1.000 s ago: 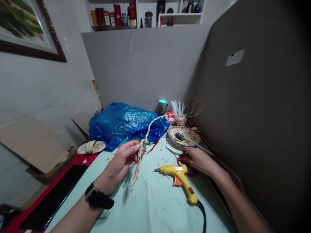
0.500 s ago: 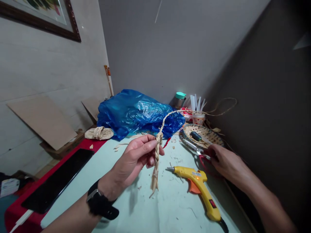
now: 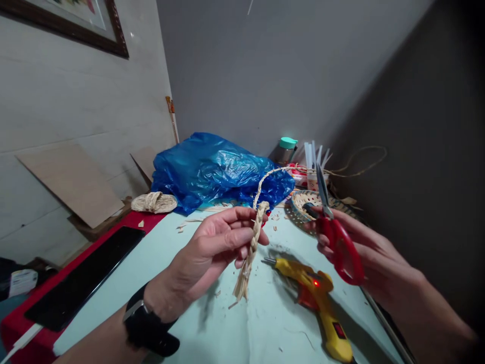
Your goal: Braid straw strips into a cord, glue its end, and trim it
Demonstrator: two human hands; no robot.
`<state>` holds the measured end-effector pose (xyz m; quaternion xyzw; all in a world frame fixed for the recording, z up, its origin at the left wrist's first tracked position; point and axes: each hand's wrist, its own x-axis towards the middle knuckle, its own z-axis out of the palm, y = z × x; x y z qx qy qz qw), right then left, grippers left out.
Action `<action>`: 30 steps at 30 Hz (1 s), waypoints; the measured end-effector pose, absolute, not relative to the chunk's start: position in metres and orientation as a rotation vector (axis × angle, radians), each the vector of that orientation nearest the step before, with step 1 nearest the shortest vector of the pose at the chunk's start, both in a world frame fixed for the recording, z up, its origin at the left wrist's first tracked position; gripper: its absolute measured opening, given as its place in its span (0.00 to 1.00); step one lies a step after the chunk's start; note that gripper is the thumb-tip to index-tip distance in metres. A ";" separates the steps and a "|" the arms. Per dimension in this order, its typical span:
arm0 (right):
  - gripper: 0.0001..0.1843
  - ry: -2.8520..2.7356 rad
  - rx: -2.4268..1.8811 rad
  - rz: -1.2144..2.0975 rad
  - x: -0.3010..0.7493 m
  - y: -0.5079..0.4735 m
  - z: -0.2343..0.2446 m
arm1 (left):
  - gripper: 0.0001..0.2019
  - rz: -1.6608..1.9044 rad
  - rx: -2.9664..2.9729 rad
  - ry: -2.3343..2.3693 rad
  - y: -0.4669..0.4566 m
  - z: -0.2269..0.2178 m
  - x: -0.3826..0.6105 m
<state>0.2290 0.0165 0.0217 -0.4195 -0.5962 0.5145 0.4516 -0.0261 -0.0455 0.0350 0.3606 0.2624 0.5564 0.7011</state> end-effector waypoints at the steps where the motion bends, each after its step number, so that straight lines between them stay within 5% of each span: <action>1: 0.26 -1.478 -1.001 1.317 0.227 0.016 0.020 | 0.11 1.246 0.811 0.577 -0.046 0.034 -0.026; 12: 0.26 -1.732 -1.062 1.159 0.212 0.008 0.013 | 0.23 1.274 0.896 0.606 -0.047 0.028 -0.020; 30: 0.20 -1.580 -0.837 1.421 0.185 -0.008 0.011 | 0.20 1.178 1.023 0.657 -0.050 0.028 -0.010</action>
